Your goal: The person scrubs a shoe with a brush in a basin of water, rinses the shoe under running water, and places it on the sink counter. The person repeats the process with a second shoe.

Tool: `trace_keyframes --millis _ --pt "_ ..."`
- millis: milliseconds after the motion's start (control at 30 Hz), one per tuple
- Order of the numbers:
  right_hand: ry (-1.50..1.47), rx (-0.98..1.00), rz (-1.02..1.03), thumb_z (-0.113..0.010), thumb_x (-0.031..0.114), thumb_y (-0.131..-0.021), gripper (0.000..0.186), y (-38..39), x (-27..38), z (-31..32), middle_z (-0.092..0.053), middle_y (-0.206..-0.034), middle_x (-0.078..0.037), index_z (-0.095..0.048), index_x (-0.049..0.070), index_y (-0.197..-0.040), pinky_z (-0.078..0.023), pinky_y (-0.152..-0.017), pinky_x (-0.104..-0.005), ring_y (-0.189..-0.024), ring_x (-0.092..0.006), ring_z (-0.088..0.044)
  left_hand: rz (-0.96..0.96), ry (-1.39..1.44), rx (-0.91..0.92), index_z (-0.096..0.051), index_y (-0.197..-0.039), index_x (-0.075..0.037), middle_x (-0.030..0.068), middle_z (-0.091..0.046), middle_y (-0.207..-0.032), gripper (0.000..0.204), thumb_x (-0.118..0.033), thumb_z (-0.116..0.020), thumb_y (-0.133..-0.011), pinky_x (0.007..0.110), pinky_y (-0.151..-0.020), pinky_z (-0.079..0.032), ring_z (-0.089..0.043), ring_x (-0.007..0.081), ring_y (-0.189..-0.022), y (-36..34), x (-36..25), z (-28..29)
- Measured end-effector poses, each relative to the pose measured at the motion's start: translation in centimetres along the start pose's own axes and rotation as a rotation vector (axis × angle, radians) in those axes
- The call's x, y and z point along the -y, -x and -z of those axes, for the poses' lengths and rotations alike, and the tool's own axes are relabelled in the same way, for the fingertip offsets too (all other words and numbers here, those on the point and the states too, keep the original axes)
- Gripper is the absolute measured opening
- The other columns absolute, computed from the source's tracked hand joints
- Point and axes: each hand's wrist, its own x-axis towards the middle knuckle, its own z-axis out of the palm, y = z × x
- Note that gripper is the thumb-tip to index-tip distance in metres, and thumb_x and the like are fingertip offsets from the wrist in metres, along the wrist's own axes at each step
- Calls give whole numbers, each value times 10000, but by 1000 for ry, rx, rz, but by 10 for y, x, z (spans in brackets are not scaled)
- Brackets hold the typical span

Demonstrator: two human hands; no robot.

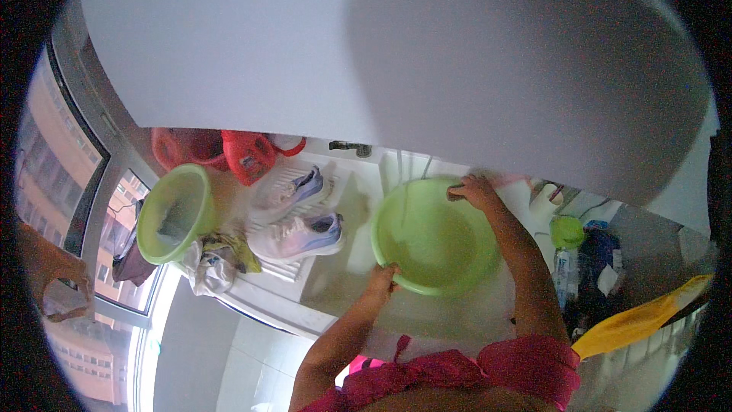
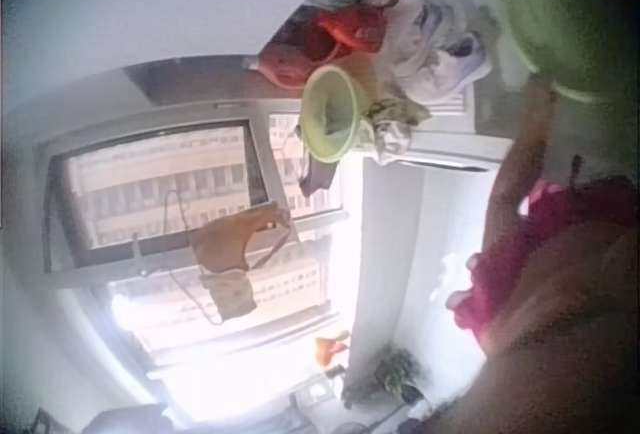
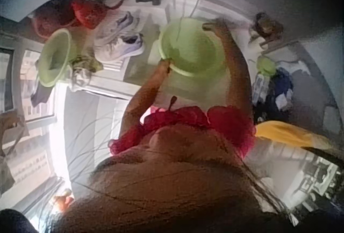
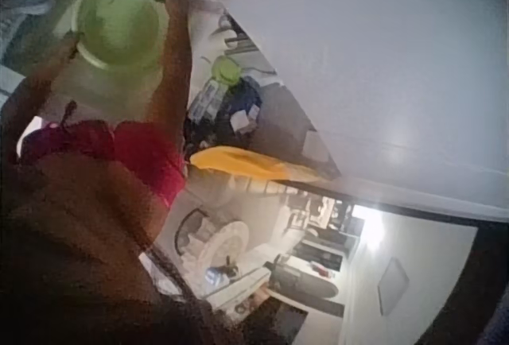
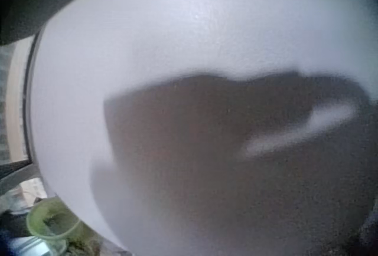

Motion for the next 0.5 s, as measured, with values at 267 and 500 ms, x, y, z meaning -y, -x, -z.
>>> trace_keyframes --millis 267,500 --pt "-192 267 -453 -671 205 -649 742 31 -9 0 -543 -1044 -188 -323 232 -1304 -440 -789 -471 -957 -348 -538 231 182 276 -495 -725 -88 36 -492 -583 135 -201 -557 -765 245 -387 -431 -466 137 -453 -27 37 27" --pt "-567 203 -457 -701 85 -520 975 21 -43 25 -431 -1251 -197 -221 201 -1361 -390 -909 -383 -1107 -330 -464 350 248 284 -507 -784 -71 65 -520 -667 193 -235 -601 -749 250 -453 -477 -532 179 -569 -37 28 28"
